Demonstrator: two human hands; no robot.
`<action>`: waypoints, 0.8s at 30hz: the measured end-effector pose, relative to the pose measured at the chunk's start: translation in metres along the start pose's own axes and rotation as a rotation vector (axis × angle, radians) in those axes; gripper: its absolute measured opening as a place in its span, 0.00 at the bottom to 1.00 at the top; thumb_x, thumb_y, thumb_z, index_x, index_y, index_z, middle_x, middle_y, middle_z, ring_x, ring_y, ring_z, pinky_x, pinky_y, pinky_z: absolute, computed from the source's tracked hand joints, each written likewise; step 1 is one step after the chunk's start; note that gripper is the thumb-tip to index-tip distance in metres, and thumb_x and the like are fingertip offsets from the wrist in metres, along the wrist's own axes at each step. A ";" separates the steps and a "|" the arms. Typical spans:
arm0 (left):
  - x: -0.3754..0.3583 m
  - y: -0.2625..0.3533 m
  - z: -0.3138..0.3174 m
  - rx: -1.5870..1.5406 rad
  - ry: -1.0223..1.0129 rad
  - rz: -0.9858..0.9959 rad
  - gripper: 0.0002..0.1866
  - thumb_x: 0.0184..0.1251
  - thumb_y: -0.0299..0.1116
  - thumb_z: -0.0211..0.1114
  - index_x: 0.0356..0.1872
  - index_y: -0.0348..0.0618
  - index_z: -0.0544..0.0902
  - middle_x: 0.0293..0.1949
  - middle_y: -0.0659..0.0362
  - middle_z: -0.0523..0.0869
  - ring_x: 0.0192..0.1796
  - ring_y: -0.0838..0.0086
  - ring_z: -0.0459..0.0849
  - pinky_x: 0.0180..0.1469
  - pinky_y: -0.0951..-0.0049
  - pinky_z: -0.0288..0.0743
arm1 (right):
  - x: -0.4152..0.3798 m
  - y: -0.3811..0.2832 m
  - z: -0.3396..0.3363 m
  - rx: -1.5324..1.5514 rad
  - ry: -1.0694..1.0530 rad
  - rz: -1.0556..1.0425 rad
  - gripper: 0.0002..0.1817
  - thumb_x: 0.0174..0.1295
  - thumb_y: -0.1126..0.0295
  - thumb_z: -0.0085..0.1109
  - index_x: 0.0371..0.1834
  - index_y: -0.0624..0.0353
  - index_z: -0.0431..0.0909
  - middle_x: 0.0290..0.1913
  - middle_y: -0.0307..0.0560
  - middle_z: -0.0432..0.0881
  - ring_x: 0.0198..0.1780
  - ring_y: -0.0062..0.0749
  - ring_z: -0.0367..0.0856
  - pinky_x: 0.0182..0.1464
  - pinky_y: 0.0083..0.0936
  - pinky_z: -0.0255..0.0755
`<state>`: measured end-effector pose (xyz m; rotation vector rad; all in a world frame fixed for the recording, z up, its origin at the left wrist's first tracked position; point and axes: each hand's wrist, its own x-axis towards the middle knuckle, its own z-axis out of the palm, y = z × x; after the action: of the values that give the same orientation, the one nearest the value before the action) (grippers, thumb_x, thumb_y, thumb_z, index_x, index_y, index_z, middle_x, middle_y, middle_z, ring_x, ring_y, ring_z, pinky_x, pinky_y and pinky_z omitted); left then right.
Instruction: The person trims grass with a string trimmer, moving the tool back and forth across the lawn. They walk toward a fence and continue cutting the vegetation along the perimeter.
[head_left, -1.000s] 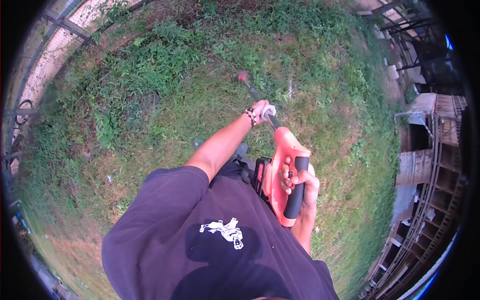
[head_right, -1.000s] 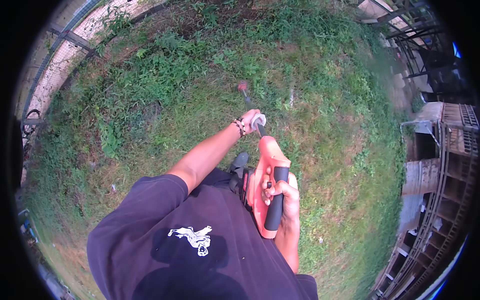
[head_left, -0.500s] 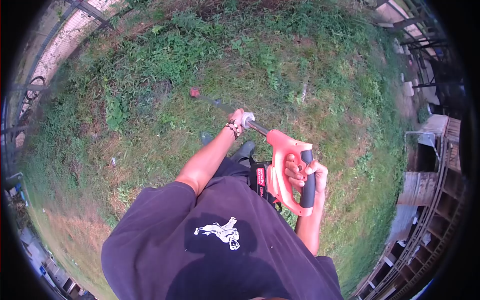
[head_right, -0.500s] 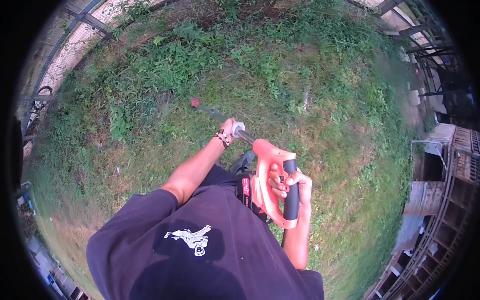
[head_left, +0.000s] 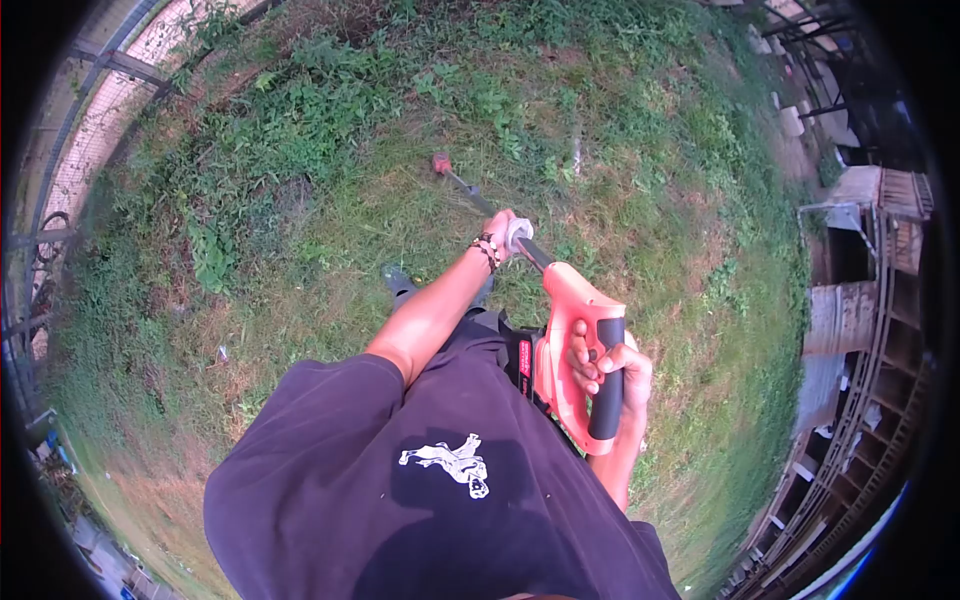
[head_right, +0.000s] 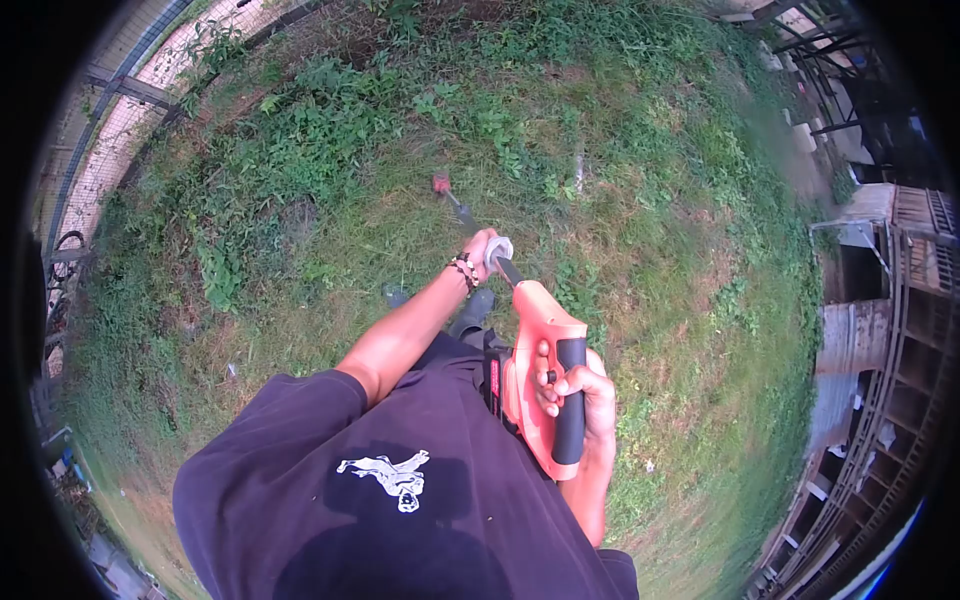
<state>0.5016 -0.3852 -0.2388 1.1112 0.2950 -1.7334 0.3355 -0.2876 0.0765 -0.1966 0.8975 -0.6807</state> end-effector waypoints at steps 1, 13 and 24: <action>0.002 -0.005 0.008 0.021 -0.005 -0.018 0.09 0.62 0.33 0.51 0.22 0.50 0.74 0.19 0.63 0.78 0.21 0.73 0.77 0.23 0.68 0.73 | -0.002 0.000 -0.003 -0.011 0.001 -0.012 0.25 0.34 0.77 0.50 0.43 0.71 0.67 0.26 0.49 0.72 0.17 0.25 0.66 0.16 0.18 0.65; 0.008 -0.026 0.014 -0.036 0.055 0.028 0.06 0.56 0.28 0.52 0.21 0.42 0.74 0.21 0.58 0.79 0.21 0.69 0.82 0.23 0.63 0.81 | -0.005 -0.028 -0.042 0.252 -0.148 0.100 0.24 0.39 0.78 0.51 0.45 0.72 0.64 0.27 0.49 0.69 0.23 0.27 0.67 0.20 0.21 0.68; -0.023 -0.006 -0.032 -0.118 0.257 0.075 0.09 0.65 0.31 0.47 0.24 0.47 0.72 0.20 0.62 0.77 0.22 0.72 0.79 0.23 0.66 0.78 | 0.021 -0.035 -0.054 0.236 -0.236 0.267 0.24 0.38 0.77 0.52 0.45 0.74 0.65 0.28 0.50 0.70 0.22 0.25 0.66 0.19 0.18 0.66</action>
<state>0.5155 -0.3482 -0.2399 1.2435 0.5016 -1.4887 0.2866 -0.3218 0.0447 0.0532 0.5978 -0.4967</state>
